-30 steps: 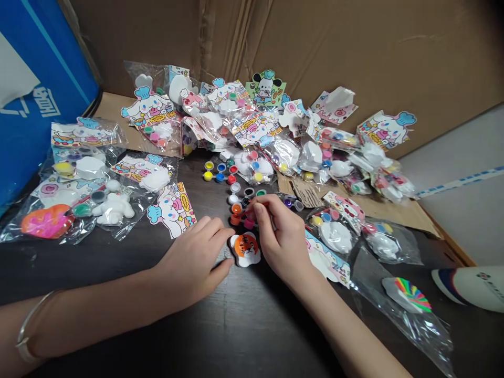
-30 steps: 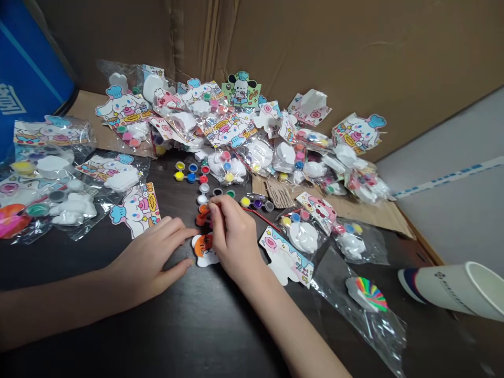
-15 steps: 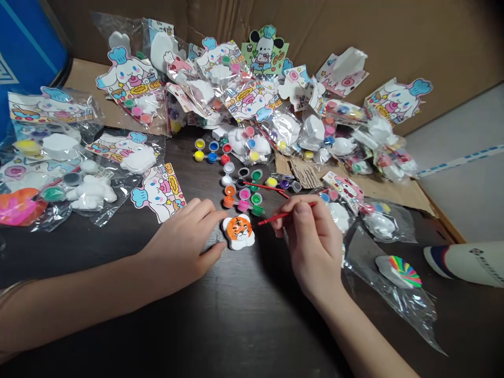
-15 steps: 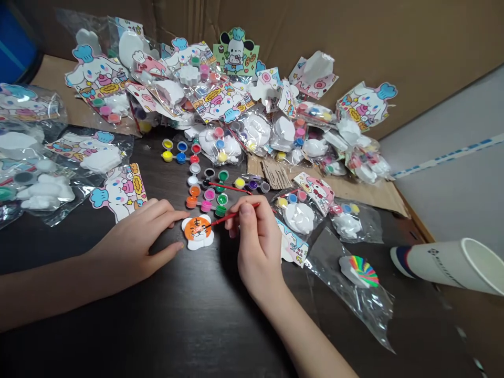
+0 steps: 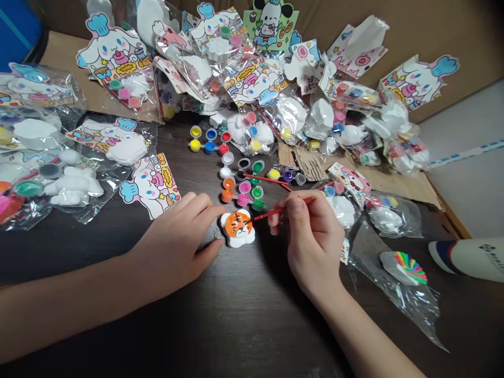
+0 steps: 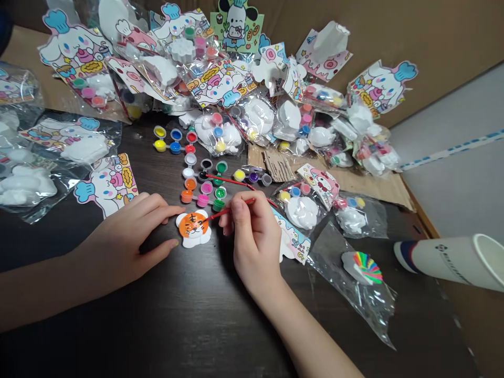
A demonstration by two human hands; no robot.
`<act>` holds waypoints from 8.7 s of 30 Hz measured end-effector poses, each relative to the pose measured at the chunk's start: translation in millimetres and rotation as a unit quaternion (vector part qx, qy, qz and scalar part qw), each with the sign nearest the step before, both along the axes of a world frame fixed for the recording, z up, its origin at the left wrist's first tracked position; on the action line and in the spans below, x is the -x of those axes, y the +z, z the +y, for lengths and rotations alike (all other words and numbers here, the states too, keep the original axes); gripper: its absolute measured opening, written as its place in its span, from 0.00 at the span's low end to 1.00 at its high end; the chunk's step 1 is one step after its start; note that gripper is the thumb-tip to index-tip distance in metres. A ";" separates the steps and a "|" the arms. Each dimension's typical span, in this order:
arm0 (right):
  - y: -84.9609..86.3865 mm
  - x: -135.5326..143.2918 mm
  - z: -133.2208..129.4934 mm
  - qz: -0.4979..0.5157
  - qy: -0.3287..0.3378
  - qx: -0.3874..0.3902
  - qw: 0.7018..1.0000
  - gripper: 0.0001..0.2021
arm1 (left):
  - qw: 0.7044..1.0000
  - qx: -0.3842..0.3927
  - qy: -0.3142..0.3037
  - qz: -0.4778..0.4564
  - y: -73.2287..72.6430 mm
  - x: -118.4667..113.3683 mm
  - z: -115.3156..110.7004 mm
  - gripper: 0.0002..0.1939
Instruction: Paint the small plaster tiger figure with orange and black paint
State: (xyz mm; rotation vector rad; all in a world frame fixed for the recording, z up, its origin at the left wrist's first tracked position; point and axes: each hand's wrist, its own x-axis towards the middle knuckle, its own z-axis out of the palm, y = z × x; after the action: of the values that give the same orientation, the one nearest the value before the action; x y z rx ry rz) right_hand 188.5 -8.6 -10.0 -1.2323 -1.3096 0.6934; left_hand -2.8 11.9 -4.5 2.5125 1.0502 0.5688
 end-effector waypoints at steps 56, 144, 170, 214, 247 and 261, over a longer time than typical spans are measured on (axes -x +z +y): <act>4.0 -2.1 -2.3 -0.030 -0.013 -0.024 0.999 0.10 | 1.000 -0.025 0.016 -0.003 -7.3 0.1 -2.1 0.13; 2.1 -2.3 -2.2 -0.078 0.049 -0.043 0.995 0.12 | 0.999 -0.002 0.007 0.039 -1.2 -0.5 -0.2 0.15; 1.6 -2.2 -1.1 -0.117 0.027 -0.082 0.989 0.10 | 0.999 -0.030 -0.001 0.024 -1.5 1.6 -0.2 0.15; 22.0 15.8 26.0 -0.157 -0.013 -0.080 0.984 0.09 | 0.998 0.038 0.019 0.043 3.8 3.7 -4.7 0.14; 6.3 5.9 3.6 -0.063 -0.005 -0.049 0.997 0.10 | 0.999 0.025 0.005 0.033 0.3 1.0 -1.2 0.17; 4.1 5.0 3.6 -0.069 -0.004 -0.061 0.996 0.09 | 1.000 -0.009 0.001 0.018 -2.7 1.7 -1.7 0.17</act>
State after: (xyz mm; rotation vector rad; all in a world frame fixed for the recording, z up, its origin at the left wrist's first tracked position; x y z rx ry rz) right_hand 183.5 -5.0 -5.9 -1.2015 -1.4397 0.5217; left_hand -4.5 10.2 -7.2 2.5475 1.0652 0.5375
